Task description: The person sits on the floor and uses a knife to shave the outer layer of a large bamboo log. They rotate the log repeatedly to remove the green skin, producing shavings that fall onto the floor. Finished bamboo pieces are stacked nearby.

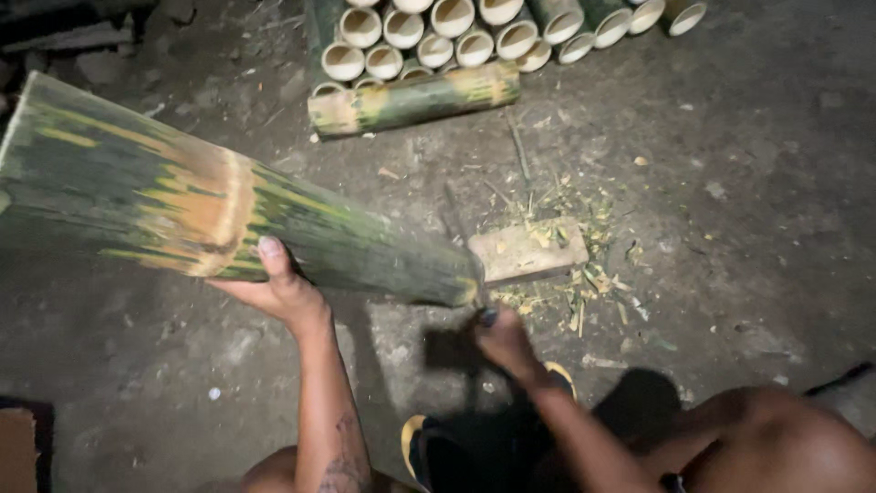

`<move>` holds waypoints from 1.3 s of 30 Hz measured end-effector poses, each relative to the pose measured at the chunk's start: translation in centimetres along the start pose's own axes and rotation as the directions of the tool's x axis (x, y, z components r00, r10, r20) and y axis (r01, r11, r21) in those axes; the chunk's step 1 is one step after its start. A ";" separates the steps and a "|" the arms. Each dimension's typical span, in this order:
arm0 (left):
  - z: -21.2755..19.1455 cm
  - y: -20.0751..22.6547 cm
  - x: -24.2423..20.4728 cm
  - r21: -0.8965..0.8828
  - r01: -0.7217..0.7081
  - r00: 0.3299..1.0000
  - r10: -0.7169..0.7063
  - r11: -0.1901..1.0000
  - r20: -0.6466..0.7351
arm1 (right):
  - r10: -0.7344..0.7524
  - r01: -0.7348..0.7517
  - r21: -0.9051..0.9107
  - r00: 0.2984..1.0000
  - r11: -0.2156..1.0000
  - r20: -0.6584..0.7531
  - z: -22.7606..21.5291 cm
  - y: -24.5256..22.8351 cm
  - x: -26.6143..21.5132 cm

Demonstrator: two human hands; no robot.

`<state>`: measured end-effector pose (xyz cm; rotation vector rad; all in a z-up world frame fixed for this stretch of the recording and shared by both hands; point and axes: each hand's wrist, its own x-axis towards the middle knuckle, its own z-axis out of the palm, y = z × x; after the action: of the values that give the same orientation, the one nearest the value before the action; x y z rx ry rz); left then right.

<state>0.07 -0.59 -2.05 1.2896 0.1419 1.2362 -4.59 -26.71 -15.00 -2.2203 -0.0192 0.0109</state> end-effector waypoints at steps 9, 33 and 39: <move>-0.7 -0.6 -0.2 0.000 -0.023 0.996 0.023 1.000 -0.087 | 0.121 -0.084 -0.150 0.957 0.985 0.262 0.2 -3.9 -2.1; -0.8 0.3 -1.2 0.106 -0.012 0.990 0.027 0.994 -0.141 | 0.046 -0.045 -0.013 0.996 0.999 0.082 2.7 8.9 0.1; 1.6 0.2 -0.3 0.127 0.013 0.976 0.015 0.992 -0.216 | -0.133 0.143 -0.083 0.984 0.986 0.116 2.4 -0.9 -2.0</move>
<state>0.93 -1.89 -1.44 1.2609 0.3828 1.3855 -6.63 -24.34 -15.75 -2.3025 -0.2392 0.0576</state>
